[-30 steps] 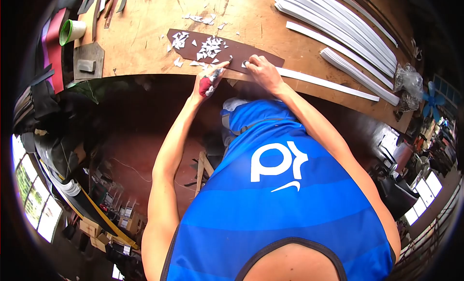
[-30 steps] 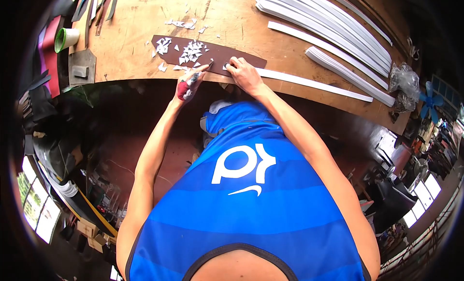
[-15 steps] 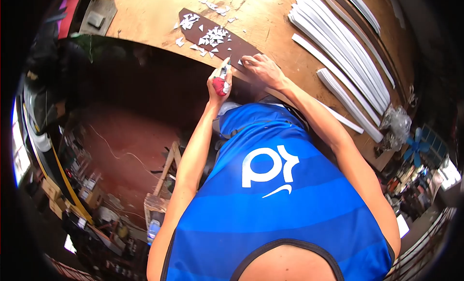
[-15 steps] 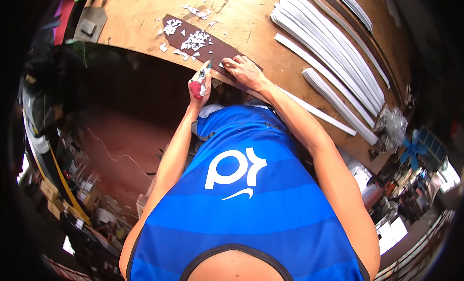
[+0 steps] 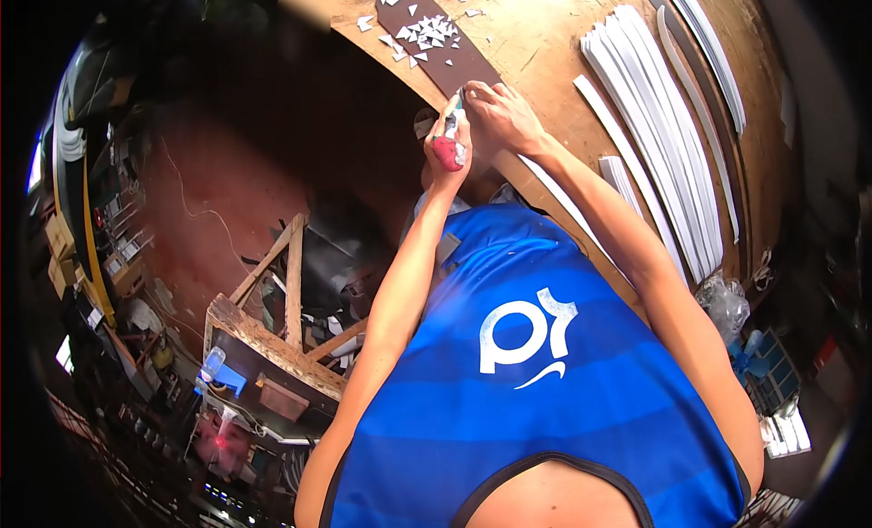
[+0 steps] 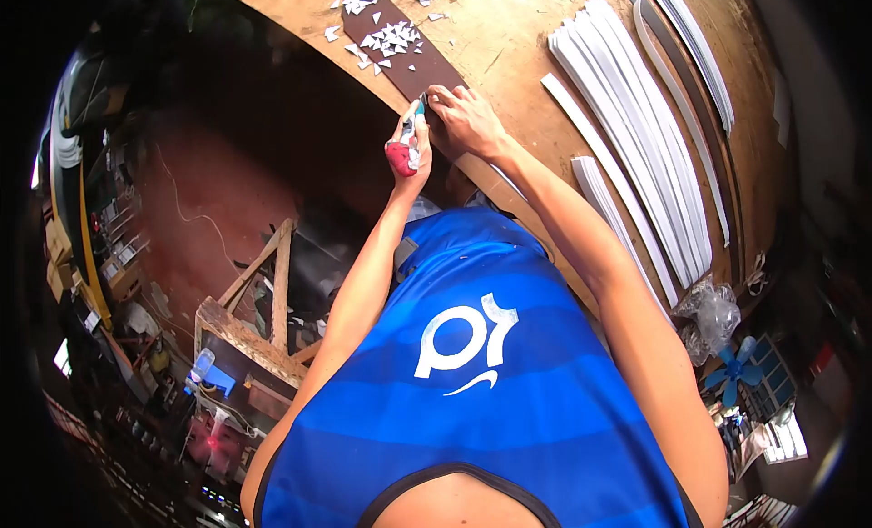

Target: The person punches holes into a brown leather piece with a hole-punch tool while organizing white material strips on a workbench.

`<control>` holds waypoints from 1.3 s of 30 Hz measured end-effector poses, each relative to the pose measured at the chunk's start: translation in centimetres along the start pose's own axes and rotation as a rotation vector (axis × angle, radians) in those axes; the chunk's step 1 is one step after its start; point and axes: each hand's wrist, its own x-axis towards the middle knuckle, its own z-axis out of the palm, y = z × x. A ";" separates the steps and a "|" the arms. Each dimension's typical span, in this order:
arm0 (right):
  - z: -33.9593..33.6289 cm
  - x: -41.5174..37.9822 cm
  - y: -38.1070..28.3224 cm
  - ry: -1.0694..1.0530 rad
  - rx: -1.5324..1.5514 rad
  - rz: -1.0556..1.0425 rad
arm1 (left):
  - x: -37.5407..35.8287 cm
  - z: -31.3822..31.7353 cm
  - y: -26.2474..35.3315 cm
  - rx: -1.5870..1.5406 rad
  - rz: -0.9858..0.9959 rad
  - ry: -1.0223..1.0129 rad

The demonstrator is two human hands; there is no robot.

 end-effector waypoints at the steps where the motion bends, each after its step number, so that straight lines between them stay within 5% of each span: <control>1: 0.0 0.0 -0.1 0.002 0.005 0.012 | -0.3 0.1 0.1 0.007 -0.006 0.005; 20: -0.2 0.0 -0.3 -0.044 -0.113 -0.007 | 0.3 0.5 0.8 0.070 -0.048 -0.030; 22: -0.5 0.1 -0.3 -0.037 -0.105 0.000 | 1.2 1.0 0.9 0.067 0.126 0.082; 25: -0.3 -0.1 -0.4 -0.030 -0.088 0.000 | 1.7 1.4 0.5 -0.031 -0.067 0.018; 34: -0.8 0.2 -0.5 -0.118 -0.048 0.029 | 1.1 1.4 0.3 0.081 0.042 0.084; 39: 0.0 0.3 -0.1 0.010 -0.035 -0.012 | 0.2 1.0 0.5 0.028 -0.012 0.050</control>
